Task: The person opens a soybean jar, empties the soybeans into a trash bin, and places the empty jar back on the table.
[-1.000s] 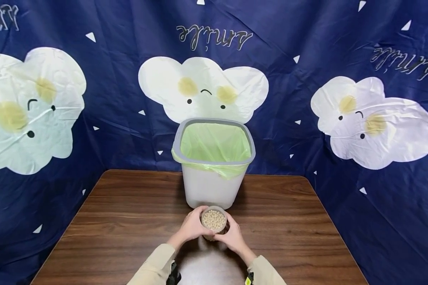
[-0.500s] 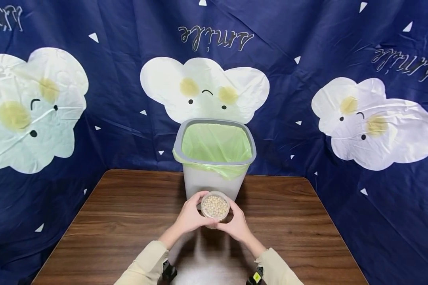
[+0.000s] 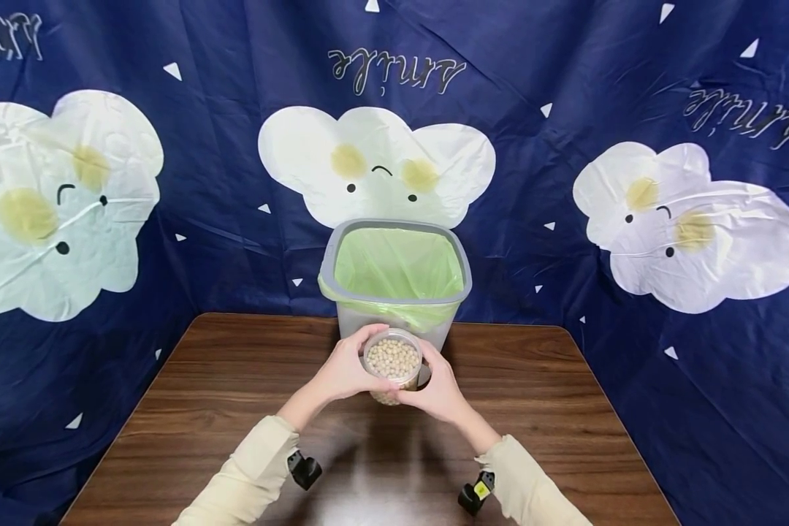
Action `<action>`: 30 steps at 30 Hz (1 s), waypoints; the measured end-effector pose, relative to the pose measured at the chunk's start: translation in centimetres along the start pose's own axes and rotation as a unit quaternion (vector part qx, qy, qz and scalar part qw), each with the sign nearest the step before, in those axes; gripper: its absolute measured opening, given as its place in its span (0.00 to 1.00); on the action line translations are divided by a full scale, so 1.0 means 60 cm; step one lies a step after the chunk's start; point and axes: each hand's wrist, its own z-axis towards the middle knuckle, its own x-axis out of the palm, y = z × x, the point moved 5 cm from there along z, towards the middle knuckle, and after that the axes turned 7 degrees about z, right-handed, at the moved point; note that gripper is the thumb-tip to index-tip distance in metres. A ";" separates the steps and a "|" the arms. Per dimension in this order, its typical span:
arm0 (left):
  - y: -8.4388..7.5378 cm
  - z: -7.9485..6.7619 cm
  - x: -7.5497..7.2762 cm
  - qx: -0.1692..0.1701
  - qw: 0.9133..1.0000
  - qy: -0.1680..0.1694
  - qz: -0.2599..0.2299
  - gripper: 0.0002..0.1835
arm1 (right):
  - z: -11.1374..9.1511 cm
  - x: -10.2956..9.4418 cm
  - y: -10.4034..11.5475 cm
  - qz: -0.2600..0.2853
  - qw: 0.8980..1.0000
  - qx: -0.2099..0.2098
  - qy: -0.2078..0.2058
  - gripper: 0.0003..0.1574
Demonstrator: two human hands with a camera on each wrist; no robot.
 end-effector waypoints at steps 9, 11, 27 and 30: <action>-0.019 0.013 -0.010 0.028 0.999 -0.035 -0.003 0.43 | 0.018 0.003 -0.007 0.082 0.995 0.042 0.025 0.51; -0.020 0.012 -0.007 0.024 0.999 -0.035 -0.004 0.43 | 0.016 0.004 -0.012 0.101 0.993 0.051 0.030 0.50; -0.013 0.012 0.006 -0.003 0.984 0.132 -0.116 0.45 | -0.002 -0.003 -0.011 0.151 0.986 0.037 0.058 0.50; -0.018 0.012 0.005 0.002 0.987 0.124 -0.107 0.45 | -0.001 -0.001 -0.007 0.155 0.986 0.033 0.055 0.50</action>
